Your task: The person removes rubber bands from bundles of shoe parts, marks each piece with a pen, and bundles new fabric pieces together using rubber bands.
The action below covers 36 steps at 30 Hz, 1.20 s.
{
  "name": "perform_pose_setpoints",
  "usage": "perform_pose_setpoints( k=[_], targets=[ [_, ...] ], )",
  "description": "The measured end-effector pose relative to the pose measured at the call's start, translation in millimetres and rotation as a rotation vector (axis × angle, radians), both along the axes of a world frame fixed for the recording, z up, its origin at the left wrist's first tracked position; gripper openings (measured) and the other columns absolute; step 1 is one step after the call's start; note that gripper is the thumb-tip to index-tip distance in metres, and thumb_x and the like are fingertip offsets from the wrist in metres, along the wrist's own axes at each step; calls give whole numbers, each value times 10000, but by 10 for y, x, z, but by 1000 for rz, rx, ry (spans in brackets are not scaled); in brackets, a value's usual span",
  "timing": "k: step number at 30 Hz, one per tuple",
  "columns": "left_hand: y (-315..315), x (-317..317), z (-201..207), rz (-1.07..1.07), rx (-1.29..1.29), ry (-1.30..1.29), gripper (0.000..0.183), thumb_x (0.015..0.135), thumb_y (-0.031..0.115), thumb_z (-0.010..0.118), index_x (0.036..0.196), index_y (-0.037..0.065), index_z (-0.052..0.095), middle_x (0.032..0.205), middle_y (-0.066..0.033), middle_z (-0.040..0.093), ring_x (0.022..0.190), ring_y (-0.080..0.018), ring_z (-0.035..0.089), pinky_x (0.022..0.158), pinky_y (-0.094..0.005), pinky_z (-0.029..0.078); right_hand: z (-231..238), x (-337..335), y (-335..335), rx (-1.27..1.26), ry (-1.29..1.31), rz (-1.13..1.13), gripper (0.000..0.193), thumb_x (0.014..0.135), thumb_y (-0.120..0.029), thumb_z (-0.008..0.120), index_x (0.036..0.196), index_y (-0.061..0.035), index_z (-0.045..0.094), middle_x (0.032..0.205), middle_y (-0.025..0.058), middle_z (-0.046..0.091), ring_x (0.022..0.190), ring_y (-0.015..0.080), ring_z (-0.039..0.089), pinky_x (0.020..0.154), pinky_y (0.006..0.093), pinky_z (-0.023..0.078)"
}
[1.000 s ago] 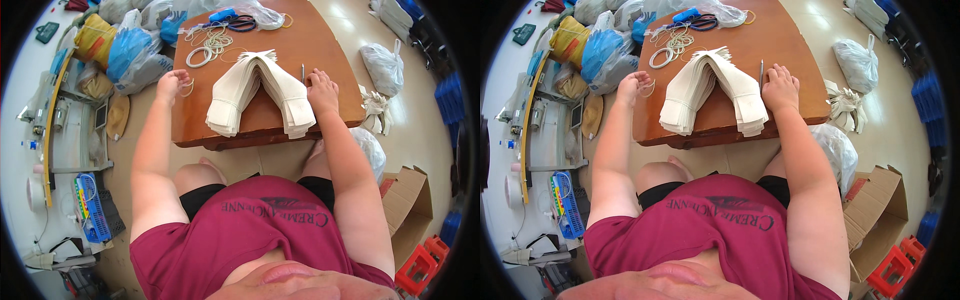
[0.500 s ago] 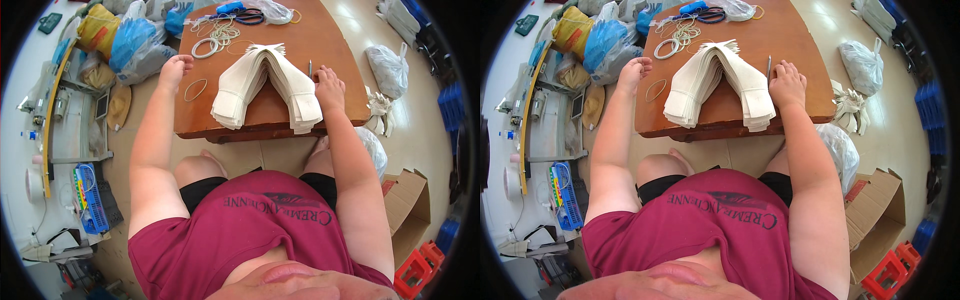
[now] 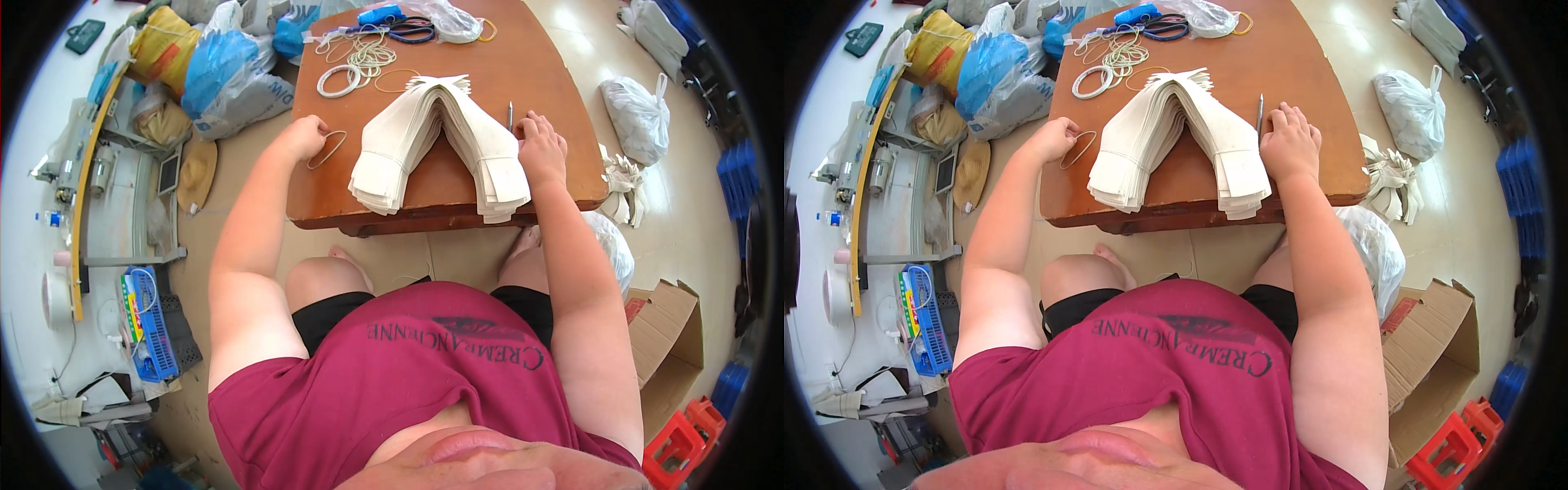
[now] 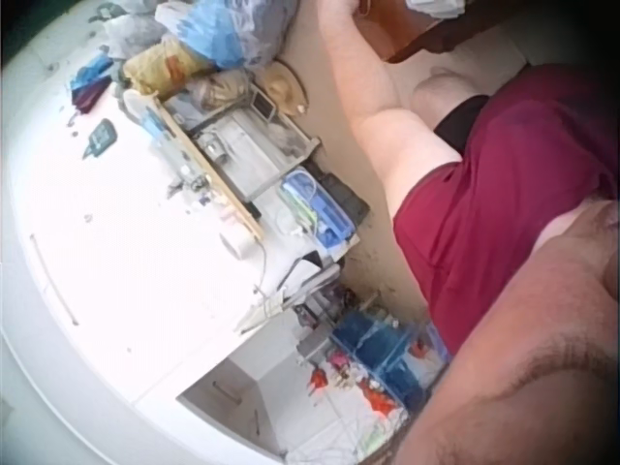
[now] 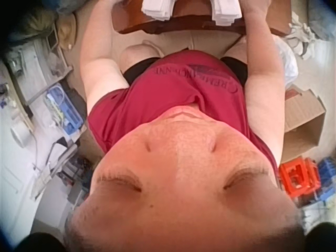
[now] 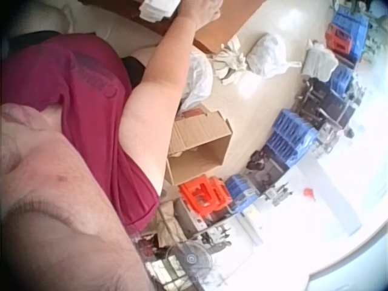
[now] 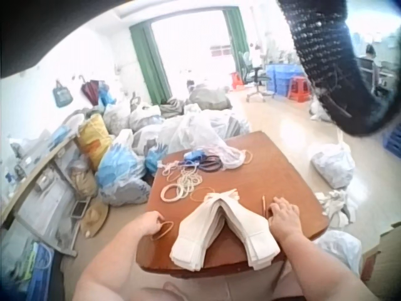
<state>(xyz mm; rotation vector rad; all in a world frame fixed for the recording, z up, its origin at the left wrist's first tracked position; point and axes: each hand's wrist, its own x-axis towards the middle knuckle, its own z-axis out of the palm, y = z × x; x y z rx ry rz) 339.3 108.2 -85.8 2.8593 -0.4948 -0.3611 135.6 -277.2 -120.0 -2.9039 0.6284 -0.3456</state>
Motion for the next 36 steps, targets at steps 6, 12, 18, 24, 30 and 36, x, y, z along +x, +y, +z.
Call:
perform_pose_setpoints(
  k=[6, 12, 18, 24, 30, 36],
  targets=[
    [-696, 331, 838, 114, -320, 154, 220, 844, 152, 607, 1034, 97, 705, 829, -17, 658, 650, -93, 555, 560, -276, 447, -29, -41, -55, 7, -32, -11, 324, 903, -184, 465, 1208, -148, 566, 1446, 44, 462, 1385, 186, 352, 1113, 391, 243],
    [-649, 972, 924, 334, -863, -128, 251, 831, 202, 554, 973, 125, 747, 879, -86, 718, 758, -204, 668, 694, -348, 519, 6, -13, 16, 36, -36, 12, 311, 899, -180, 472, 1190, -142, 574, 1442, 48, 467, 1383, 189, 356, 1109, 402, 243],
    [-386, 429, 172, 23, -391, -308, 268, 884, 276, 599, 1026, 85, 721, 930, -169, 704, 868, -263, 684, 778, -348, 515, -51, -6, 9, 9, -89, 19, 315, 902, -193, 467, 1190, -132, 578, 1426, 64, 486, 1375, 205, 369, 1099, 403, 250],
    [-373, -585, -327, 311, -1123, 449, 412, 985, 326, 507, 1170, -23, 626, 977, -44, 693, 840, -125, 649, 764, -264, 504, -70, -33, -29, -26, -144, 42, 302, 905, -210, 472, 1171, -125, 587, 1413, 76, 500, 1364, 215, 386, 1093, 404, 254],
    [-599, -1009, -112, 345, -1443, 724, 570, 1003, 488, 398, 1190, -9, 606, 1093, -93, 675, 956, -179, 644, 849, -313, 503, -82, -14, -115, 92, -398, 88, 209, 898, -222, 531, 1014, -89, 645, 1246, 100, 619, 1198, 254, 550, 1001, 419, 392],
    [-775, -1493, 427, 367, -1390, 864, 554, 964, 452, 509, 1302, 12, 508, 1175, -145, 630, 1027, -264, 635, 879, -422, 527, 49, 13, 41, 1096, -730, 224, 275, 909, -212, 589, 1074, -4, 659, 1024, 168, 683, 981, 276, 655, 856, 360, 502]
  ],
)
